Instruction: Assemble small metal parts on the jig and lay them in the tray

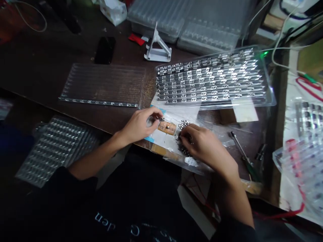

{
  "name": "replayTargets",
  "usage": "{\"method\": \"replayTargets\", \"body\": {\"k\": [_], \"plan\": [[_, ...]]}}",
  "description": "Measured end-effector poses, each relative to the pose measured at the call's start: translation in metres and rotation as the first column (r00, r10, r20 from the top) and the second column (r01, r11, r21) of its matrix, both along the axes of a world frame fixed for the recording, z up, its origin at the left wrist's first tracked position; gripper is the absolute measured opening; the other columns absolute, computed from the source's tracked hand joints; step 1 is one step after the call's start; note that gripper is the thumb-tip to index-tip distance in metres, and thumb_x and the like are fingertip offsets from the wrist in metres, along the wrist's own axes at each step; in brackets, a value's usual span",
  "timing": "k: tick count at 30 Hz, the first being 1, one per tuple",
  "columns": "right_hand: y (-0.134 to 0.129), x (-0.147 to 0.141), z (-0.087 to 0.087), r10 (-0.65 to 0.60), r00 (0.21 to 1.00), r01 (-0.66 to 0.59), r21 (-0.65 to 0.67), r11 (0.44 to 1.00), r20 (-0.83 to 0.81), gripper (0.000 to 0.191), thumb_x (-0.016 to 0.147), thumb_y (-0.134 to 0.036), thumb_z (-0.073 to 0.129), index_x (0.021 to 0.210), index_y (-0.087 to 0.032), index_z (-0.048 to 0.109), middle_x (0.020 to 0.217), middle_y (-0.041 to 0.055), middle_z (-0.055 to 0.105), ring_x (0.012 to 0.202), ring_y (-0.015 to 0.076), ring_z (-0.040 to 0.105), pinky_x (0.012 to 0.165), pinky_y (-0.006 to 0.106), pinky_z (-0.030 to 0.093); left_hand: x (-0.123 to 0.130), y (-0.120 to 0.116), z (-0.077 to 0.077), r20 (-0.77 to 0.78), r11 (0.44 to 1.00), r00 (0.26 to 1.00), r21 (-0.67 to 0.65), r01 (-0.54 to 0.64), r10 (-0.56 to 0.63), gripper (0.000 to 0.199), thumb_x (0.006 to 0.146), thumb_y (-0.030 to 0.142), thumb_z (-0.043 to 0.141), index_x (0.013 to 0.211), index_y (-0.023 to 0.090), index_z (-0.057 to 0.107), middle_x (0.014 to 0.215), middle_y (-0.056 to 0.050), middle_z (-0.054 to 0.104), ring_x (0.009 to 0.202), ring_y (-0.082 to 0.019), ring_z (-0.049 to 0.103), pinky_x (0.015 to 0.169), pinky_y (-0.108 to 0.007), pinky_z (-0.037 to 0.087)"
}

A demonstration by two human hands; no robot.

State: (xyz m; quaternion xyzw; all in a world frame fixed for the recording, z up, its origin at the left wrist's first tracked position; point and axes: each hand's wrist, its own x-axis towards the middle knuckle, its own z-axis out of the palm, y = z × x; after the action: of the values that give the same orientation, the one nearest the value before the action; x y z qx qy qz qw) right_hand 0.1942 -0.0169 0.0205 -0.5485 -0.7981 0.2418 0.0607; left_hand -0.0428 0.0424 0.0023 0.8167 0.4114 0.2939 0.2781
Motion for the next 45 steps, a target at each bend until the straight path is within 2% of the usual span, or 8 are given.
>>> {"method": "replayTargets", "body": {"k": [4,11,21,25,28,31,38,45], "plan": [[0.0,0.004,-0.003,-0.053,0.986,0.052,-0.011,0.999,-0.157,0.01,0.087,-0.012,0.056,0.089,-0.019,0.063,0.08,0.0027,0.069,0.069,0.0172,0.064,0.065,0.028,0.045,0.006,-0.012,-0.015,0.064,0.997,0.996,-0.034,0.068,-0.066,0.011,0.089,0.012,0.06,0.095,0.017,0.067,0.095,-0.004,0.073,0.091,-0.016,0.068,0.084,-0.029,0.052],[0.004,-0.003,-0.01,-0.01,0.958,0.07,0.201,0.977,-0.285,0.027,0.092,-0.01,0.049,0.105,-0.019,0.071,0.098,0.0075,0.072,0.086,0.0195,0.069,0.076,0.029,0.051,0.007,-0.013,-0.031,0.072,0.997,0.996,0.047,0.054,-0.057,0.003,0.089,0.017,0.067,0.09,0.017,0.07,0.091,-0.004,0.075,0.087,-0.017,0.069,0.08,-0.029,0.052],[0.007,-0.029,-0.022,-0.129,0.985,0.152,0.215,0.965,-0.116,0.022,0.094,-0.016,0.051,0.101,-0.019,0.072,0.1,0.0089,0.073,0.084,0.0221,0.07,0.073,0.031,0.052,0.006,-0.014,-0.034,0.094,0.997,0.993,0.053,0.064,-0.068,0.004,0.087,0.016,0.07,0.091,0.019,0.072,0.093,-0.002,0.077,0.089,-0.018,0.07,0.082,-0.032,0.05],[0.009,-0.034,-0.025,-0.09,0.984,0.124,0.226,0.966,-0.154,0.021,0.095,-0.016,0.05,0.102,-0.018,0.07,0.097,0.0085,0.072,0.084,0.0207,0.068,0.073,0.03,0.052,0.003,-0.014,-0.03,0.146,0.998,0.988,0.021,-0.052,0.048,0.006,0.091,0.021,0.067,0.087,0.019,0.071,0.09,-0.002,0.076,0.086,-0.017,0.069,0.083,-0.031,0.049],[0.008,-0.038,-0.028,0.032,0.991,0.001,0.245,0.97,-0.129,0.023,0.098,-0.017,0.047,0.108,-0.017,0.068,0.1,0.0095,0.071,0.087,0.021,0.067,0.075,0.03,0.052,-0.002,-0.016,-0.027,0.005,0.99,0.991,0.05,-0.133,0.133,0.008,0.093,0.023,0.063,0.089,0.02,0.07,0.092,-0.001,0.075,0.089,-0.019,0.067,0.085,-0.034,0.046],[0.007,-0.044,-0.03,0.073,0.997,-0.081,0.293,0.953,0.038,0.028,0.099,-0.013,0.042,0.108,-0.016,0.069,0.1,0.0111,0.07,0.086,0.0224,0.064,0.075,0.032,0.049,-0.006,-0.02,-0.025,-0.152,0.993,0.982,0.067,-0.101,0.11,0.007,0.093,0.023,0.063,0.096,0.021,0.068,0.098,-0.001,0.075,0.093,-0.021,0.064,0.087,-0.036,0.043],[0.008,-0.025,-0.014,0.025,0.996,-0.009,0.193,0.981,-0.08,0.021,0.098,-0.025,0.052,0.108,-0.018,0.068,0.098,0.0089,0.069,0.086,0.0209,0.065,0.074,0.031,0.048,0.003,-0.021,-0.024,-0.042,0.987,0.989,0.084,-0.139,0.142,0.005,0.09,0.024,0.068,0.092,0.02,0.067,0.094,-0.001,0.074,0.09,-0.019,0.065,0.084,-0.034,0.042],[0.004,-0.008,-0.003,0.102,0.988,-0.108,0.053,0.993,0.112,0.011,0.092,-0.024,0.062,0.089,-0.019,0.071,0.088,0.0055,0.07,0.078,0.0198,0.064,0.068,0.03,0.042,0.031,-0.021,-0.027,0.05,0.995,0.999,0.095,0.011,-0.016,0.008,0.085,0.02,0.073,0.09,0.02,0.067,0.087,0.001,0.073,0.087,-0.018,0.064,0.086,-0.033,0.042]]}}
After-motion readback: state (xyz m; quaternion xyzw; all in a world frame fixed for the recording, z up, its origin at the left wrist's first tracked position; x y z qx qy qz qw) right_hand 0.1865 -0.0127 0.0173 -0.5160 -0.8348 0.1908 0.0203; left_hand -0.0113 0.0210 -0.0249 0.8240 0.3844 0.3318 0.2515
